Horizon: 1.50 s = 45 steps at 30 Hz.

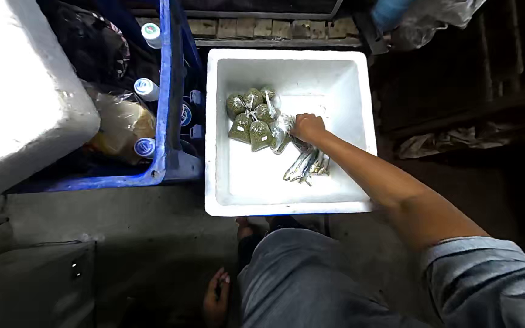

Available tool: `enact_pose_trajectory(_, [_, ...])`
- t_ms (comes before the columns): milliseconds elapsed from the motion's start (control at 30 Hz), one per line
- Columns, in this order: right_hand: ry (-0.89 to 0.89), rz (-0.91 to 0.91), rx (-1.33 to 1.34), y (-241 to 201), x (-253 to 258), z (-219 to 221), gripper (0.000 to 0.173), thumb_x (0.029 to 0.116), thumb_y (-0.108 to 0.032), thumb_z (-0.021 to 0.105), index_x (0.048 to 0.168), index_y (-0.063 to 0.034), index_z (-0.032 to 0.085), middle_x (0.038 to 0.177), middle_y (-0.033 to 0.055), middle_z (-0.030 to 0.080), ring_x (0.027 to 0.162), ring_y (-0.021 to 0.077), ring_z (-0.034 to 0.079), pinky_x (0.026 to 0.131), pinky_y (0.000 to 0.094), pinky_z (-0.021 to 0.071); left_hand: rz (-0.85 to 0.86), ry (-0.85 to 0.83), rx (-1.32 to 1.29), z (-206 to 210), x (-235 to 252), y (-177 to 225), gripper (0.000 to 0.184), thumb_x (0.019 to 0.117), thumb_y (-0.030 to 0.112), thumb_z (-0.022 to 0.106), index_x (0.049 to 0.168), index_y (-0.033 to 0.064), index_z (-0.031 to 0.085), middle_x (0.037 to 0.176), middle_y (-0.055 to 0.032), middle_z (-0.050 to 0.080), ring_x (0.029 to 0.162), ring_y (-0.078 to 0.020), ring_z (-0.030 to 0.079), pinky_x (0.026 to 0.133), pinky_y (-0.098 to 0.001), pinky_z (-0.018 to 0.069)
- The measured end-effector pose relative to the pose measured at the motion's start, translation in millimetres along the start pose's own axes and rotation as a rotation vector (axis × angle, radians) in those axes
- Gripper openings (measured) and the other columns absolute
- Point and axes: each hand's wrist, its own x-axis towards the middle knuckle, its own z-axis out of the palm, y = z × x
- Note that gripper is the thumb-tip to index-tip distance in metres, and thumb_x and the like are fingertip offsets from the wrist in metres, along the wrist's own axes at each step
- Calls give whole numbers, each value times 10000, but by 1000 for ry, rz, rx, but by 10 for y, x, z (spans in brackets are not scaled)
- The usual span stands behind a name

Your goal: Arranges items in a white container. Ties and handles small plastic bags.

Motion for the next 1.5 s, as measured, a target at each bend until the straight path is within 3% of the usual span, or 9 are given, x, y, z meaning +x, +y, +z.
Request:
enact_pose_trajectory(233, [58,174,174,79,185,65,557,864,-310,802,1198,105,640,1397,362,488,1334,539,444,1012,719,396,188,-246,42,-807,393,1111,304,960,120,627,1219,-29,680,1156,-115,721,1052,-129,702,953,-290,572])
enact_pose_trajectory(467, [79,180,342,154,9,112,444,873,-221,797,1183,51,633,1206,317,635,1186,505,578,982,718,406,452,-536,-176,-1228,707,1725,308,1001,370,646,1217,162,718,1224,-35,716,1114,-177,689,956,-322,582])
enact_pose_trajectory(733, [308,144,544,250,-621,-130,435,845,-209,821,1128,41,605,971,279,650,928,467,640,798,667,486,538,-687,-393,-1003,865,2252,343,1011,356,636,1279,148,688,1181,-42,727,1053,-169,708,941,-324,589])
enact_pose_trajectory(867, [389,35,793,243,-1161,-91,431,831,-179,839,1118,47,611,956,238,642,835,369,632,753,583,521,444,-580,-484,-564,966,2582,253,1005,215,643,1215,84,693,1085,-51,754,922,-157,733,849,-327,616])
enact_pose_trajectory(967, [489,-101,899,158,-1501,88,354,824,-169,846,1025,-18,597,845,151,620,676,252,584,595,447,497,503,-504,-396,-241,1107,2895,250,991,89,606,1214,-19,640,1097,-71,737,954,-158,721,869,-323,605])
enact_pose_trajectory(1167, [645,-375,887,-187,-1833,313,294,770,-177,834,942,-6,668,927,118,679,873,224,661,774,419,565,717,-320,-217,213,1236,3276,462,952,213,682,1368,32,594,1308,-88,645,1196,-175,619,1005,-350,525])
enact_pose_trajectory(1333, [703,-564,778,-303,-1804,594,189,830,-172,791,894,-30,683,954,115,715,963,251,677,865,402,559,868,-198,-480,292,1184,3313,130,947,111,700,1059,101,766,1076,24,706,984,-93,676,855,-259,588])
enact_pose_trajectory(1433, [679,-589,786,-281,-1856,571,268,872,-246,787,1015,-36,701,1108,116,709,1088,244,659,948,416,538,856,-275,-537,279,1160,3313,112,965,135,687,1004,136,792,1030,42,686,839,-71,673,715,-224,602])
enact_pose_trajectory(1500, [705,-634,830,-252,-1929,513,391,899,-327,769,1157,-43,697,1198,108,685,1139,201,636,967,368,536,902,-345,-461,277,1143,3317,126,970,117,676,1019,116,791,1017,33,701,857,-71,682,750,-232,605])
